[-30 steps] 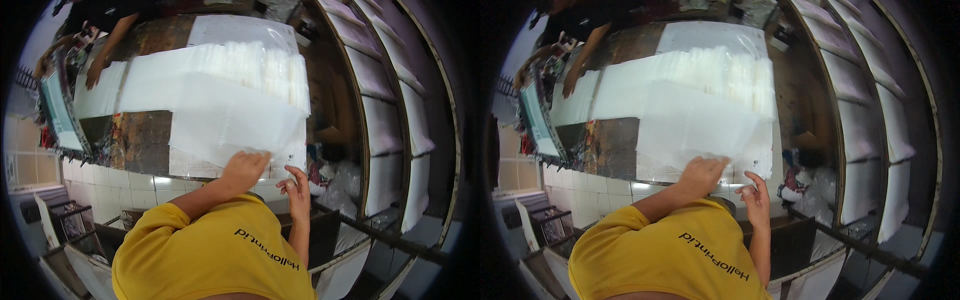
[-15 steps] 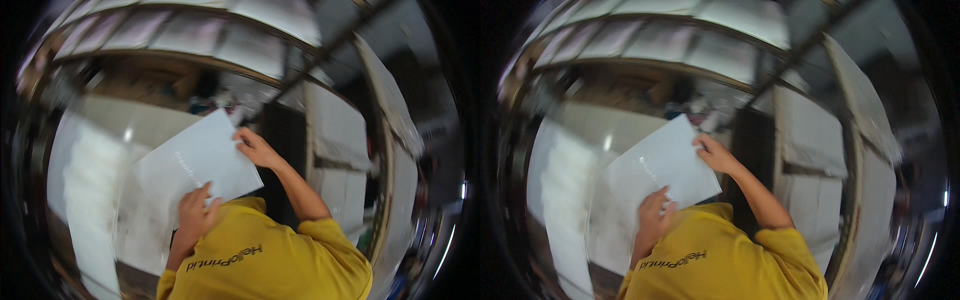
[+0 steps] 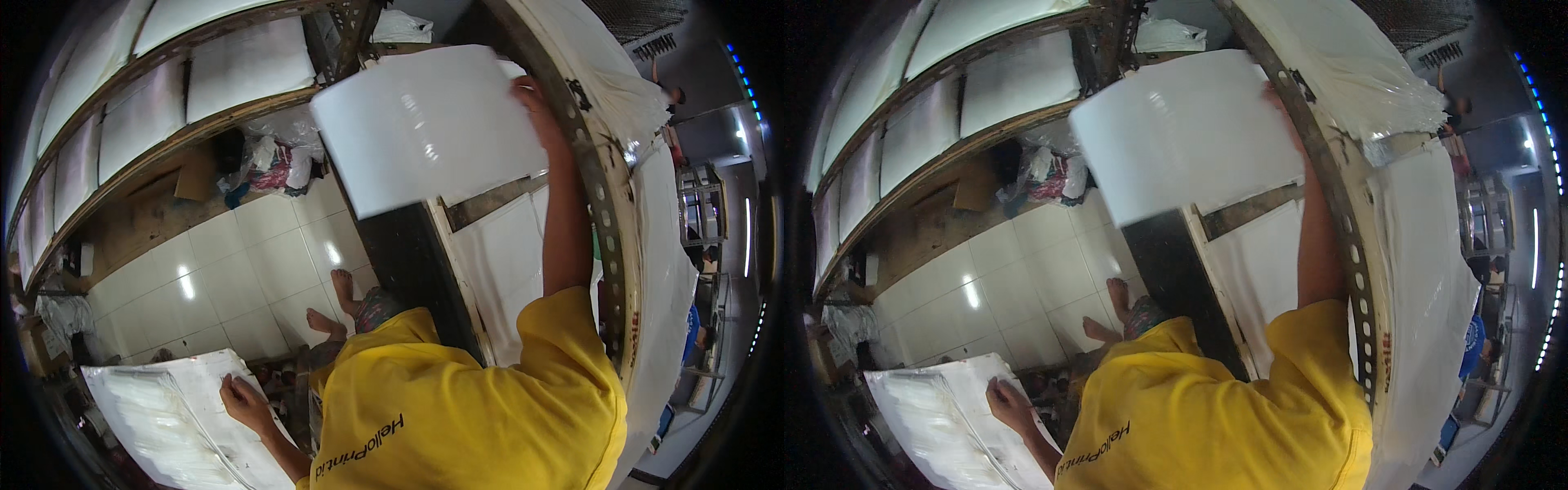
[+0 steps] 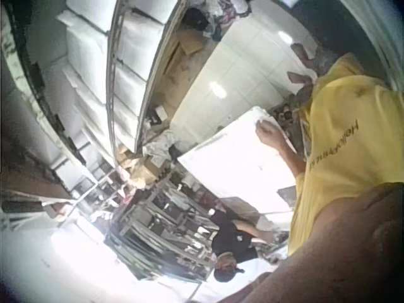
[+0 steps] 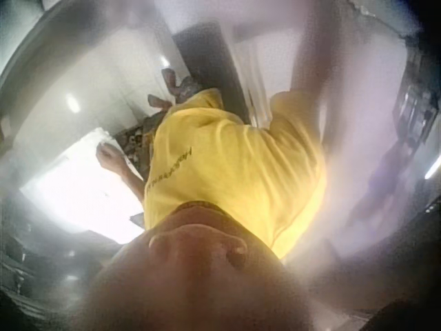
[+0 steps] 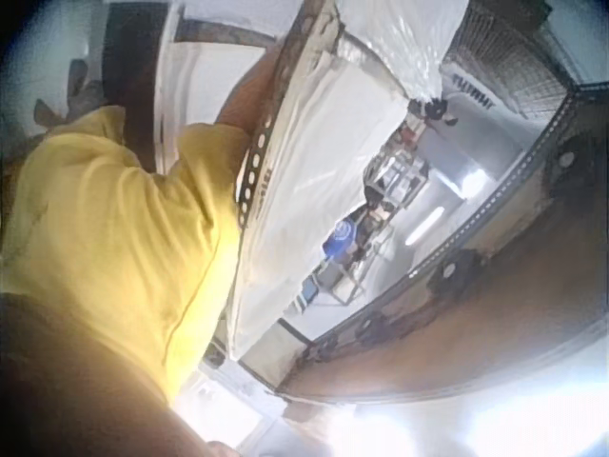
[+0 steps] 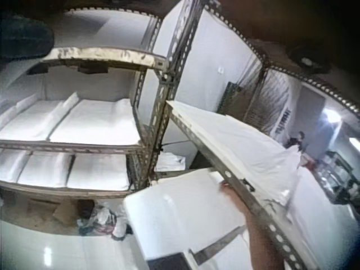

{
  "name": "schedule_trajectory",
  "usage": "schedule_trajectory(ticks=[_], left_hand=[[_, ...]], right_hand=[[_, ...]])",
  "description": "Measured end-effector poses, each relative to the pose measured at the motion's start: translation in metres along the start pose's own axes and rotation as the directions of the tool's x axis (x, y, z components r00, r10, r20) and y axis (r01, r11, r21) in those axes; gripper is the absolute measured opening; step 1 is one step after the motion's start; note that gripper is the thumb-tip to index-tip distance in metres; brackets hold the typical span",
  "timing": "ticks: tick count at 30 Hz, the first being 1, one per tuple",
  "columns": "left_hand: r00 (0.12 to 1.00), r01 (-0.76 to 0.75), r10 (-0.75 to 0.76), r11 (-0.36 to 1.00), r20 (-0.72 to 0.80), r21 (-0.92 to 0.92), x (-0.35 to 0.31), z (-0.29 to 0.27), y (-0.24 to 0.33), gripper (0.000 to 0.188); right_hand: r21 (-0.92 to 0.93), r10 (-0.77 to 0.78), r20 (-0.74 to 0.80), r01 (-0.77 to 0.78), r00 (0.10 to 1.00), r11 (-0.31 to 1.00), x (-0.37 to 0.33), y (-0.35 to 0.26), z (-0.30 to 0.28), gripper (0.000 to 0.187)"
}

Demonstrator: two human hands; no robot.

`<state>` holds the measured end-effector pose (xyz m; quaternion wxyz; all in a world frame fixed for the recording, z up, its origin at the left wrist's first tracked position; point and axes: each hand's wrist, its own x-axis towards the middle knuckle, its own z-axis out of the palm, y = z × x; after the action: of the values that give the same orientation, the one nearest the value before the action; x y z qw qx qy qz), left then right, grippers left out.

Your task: The person repeatedly picks up white sheets from a table and places them onto a nearby metal rack. The person handles the sheets one at a time, moving between the table and the rack throughout the clip.

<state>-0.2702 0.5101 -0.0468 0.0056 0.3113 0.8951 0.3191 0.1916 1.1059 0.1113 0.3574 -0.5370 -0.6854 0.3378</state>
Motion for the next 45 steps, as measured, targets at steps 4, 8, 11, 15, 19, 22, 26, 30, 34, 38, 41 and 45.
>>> schedule_trajectory(ticks=[4, 8, 11, 15, 19, 22, 26, 30, 34, 38, 41, 45], left_hand=[[0.993, -0.066, 0.076, 0.993, -0.095, 0.103, -0.004, 0.024, -0.015, 0.017], [0.995, 0.053, -0.041, 0.990, -0.092, 0.134, -0.003, 0.031, -0.014, 0.016], [0.992, 0.073, -0.058, 0.988, -0.109, 0.139, -0.001, 0.033, -0.010, 0.016], [0.995, 0.037, -0.022, 0.985, -0.093, 0.166, 0.002, 0.033, -0.007, 0.017], [0.992, 0.124, -0.119, 0.980, -0.047, 0.153, 0.001, 0.030, -0.009, 0.020], [0.982, 0.187, -0.186, 0.972, -0.019, 0.140, -0.001, 0.030, -0.013, 0.021], [0.992, 0.123, -0.119, 0.989, -0.051, 0.078, -0.001, 0.034, -0.015, 0.020], [0.997, 0.058, -0.051, 0.990, -0.057, 0.127, -0.001, 0.034, -0.013, 0.020], [0.997, 0.056, -0.051, 0.995, -0.051, 0.081, 0.000, 0.033, -0.012, 0.020], [0.997, 0.037, -0.031, 0.996, -0.073, 0.086, 0.001, 0.035, -0.014, 0.020], [0.996, 0.016, -0.012, 0.999, -0.088, 0.041, 0.001, 0.036, -0.013, 0.021], [0.997, 0.022, -0.014, 0.995, -0.075, 0.102, 0.001, 0.034, -0.010, 0.022]], right_hand=[[-0.575, -0.298, -0.338, 0.055, 0.892, 0.816, 0.007, 0.077, -0.102, 0.063], [0.244, 0.217, -0.170, -0.172, 0.961, 0.954, -0.025, 0.117, -0.155, 0.032], [0.390, 0.402, -0.269, -0.283, 0.875, 0.876, -0.029, 0.172, -0.191, 0.009], [0.422, 0.557, -0.475, -0.379, 0.682, 0.824, -0.016, 0.329, -0.264, 0.007], [0.622, 0.692, -0.011, -0.537, 0.721, 0.569, 0.010, 0.433, -0.366, 0.017], [0.452, 0.614, -0.309, -0.456, 0.726, 0.767, 0.006, 0.436, -0.363, 0.028], [0.025, 0.311, -0.606, -0.373, 0.733, 0.927, -0.029, 0.375, -0.285, 0.032], [0.062, 0.164, -0.608, -0.159, 0.777, 0.985, -0.040, 0.334, -0.236, 0.034], [-0.628, -0.132, -0.584, -0.343, 0.801, 0.698, -0.045, 0.310, -0.215, 0.031], [-0.704, -0.049, -0.613, -0.518, 0.788, 0.486, -0.049, 0.264, -0.190, 0.027], [-0.659, -0.043, -0.637, -0.514, 0.770, 0.550, -0.053, 0.232, -0.171, 0.031], [-0.590, -0.205, -0.572, -0.225, 0.794, 0.775, -0.065, 0.187, -0.129, 0.028]])
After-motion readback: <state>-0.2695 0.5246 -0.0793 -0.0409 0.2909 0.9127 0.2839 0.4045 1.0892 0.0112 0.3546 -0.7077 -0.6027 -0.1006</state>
